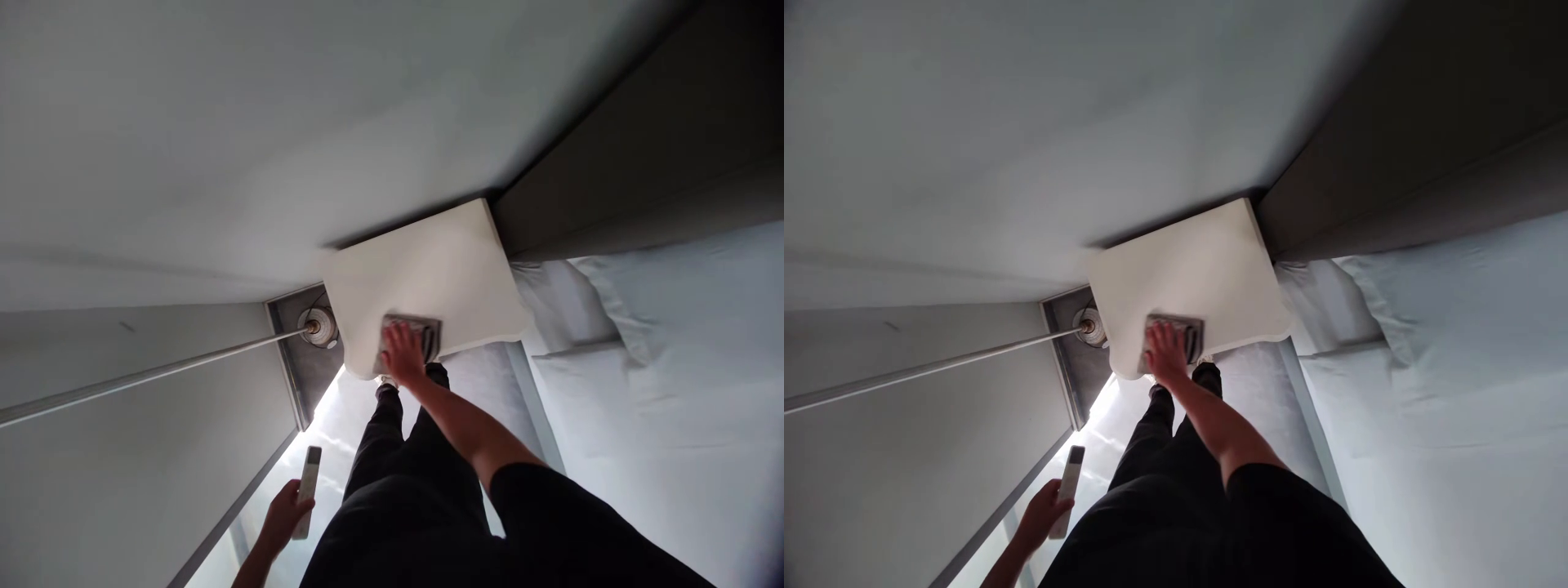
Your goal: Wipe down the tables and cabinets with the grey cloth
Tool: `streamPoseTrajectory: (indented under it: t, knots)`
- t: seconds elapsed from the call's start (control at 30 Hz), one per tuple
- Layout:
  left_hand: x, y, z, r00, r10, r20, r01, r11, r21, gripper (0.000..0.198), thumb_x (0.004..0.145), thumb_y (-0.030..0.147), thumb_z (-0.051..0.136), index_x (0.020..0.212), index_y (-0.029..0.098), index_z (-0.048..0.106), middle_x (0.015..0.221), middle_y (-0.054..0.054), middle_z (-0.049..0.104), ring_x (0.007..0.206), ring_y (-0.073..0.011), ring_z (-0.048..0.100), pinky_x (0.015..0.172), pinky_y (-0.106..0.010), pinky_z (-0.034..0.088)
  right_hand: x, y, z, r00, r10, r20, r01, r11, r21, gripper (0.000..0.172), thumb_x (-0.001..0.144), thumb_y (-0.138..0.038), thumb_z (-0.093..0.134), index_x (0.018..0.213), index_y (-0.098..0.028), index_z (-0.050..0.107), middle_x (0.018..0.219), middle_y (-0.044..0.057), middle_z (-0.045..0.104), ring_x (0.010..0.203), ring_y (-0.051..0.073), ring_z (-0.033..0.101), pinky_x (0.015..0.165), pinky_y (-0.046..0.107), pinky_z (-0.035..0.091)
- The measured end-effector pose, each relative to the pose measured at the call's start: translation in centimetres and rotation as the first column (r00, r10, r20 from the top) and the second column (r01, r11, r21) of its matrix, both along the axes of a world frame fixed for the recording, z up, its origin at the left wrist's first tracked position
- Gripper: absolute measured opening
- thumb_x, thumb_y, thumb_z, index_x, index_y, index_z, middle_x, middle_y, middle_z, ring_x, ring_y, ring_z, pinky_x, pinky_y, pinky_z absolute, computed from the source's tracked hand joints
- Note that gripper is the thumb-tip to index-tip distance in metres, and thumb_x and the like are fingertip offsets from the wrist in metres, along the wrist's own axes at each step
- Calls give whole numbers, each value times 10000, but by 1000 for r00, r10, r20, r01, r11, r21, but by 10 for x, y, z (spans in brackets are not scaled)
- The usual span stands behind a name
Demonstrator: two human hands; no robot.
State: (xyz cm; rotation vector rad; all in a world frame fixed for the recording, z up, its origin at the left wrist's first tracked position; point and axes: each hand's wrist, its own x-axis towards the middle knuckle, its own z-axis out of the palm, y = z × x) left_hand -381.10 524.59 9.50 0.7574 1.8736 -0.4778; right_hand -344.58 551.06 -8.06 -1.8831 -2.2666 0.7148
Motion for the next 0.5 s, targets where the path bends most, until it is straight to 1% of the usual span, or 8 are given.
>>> streamPoseTrajectory:
  t: [0.07,0.13,0.2,0.27,0.3,0.37,0.43,0.5]
  knots:
    - [-6,-11,1,999,43,-20,-42,998,47,414,714,579,639,1009,288,634,962,-63,775,1021,-379,805,902,-470,642,-47,-5,-4,963,240,-125,-236,971,47,710,1135,-450,496,1794,-187,462,1881,126,311,1760,426,217,1399,735,248]
    - [-8,-19,3,995,88,-38,-85,993,80,437,694,619,632,1004,310,642,938,-59,789,1005,-394,811,896,-495,654,-75,7,-5,897,400,-190,-384,916,119,682,1158,-425,495,1803,-210,443,1893,99,279,1778,375,181,1430,690,208]
    - [-5,-22,6,992,116,-52,-112,991,74,429,674,629,628,986,336,653,945,-54,814,1019,-408,820,911,-517,664,-86,39,-1,836,515,-190,-489,855,170,651,1154,-409,536,1780,-237,481,1889,74,306,1775,332,206,1448,628,193]
    - [2,-20,12,990,122,-67,-119,992,47,388,658,611,623,950,356,650,942,-43,833,1027,-417,829,922,-532,669,-81,92,6,789,593,-160,-562,802,203,650,1148,-423,567,1765,-230,493,1884,70,336,1765,315,230,1450,593,185]
    - [7,-17,15,991,110,-77,-108,993,38,375,660,601,617,947,361,648,946,-40,839,1033,-418,832,927,-535,671,-71,123,10,792,593,-146,-560,801,214,660,1149,-431,568,1767,-218,483,1882,76,342,1761,318,232,1446,590,186]
    - [18,-9,20,993,73,-95,-70,997,36,393,687,601,600,989,356,658,984,-46,848,1048,-415,836,930,-526,676,-40,191,15,864,488,-127,-455,863,220,683,1152,-430,551,1781,-183,449,1886,102,329,1756,351,216,1435,619,183]
    - [29,1,23,994,41,-98,-37,998,48,437,718,616,591,1040,331,670,1018,-70,847,1056,-415,832,931,-516,676,10,255,15,957,265,-117,-237,948,210,709,1149,-413,539,1793,-142,420,1892,140,294,1753,406,172,1425,676,132]
    - [40,10,21,996,37,-81,-33,998,44,459,721,625,602,1051,314,670,1028,-86,846,1055,-421,826,935,-523,672,69,297,10,992,38,-118,-15,981,194,754,1147,-431,537,1811,-112,375,1900,167,249,1757,439,106,1416,717,58]
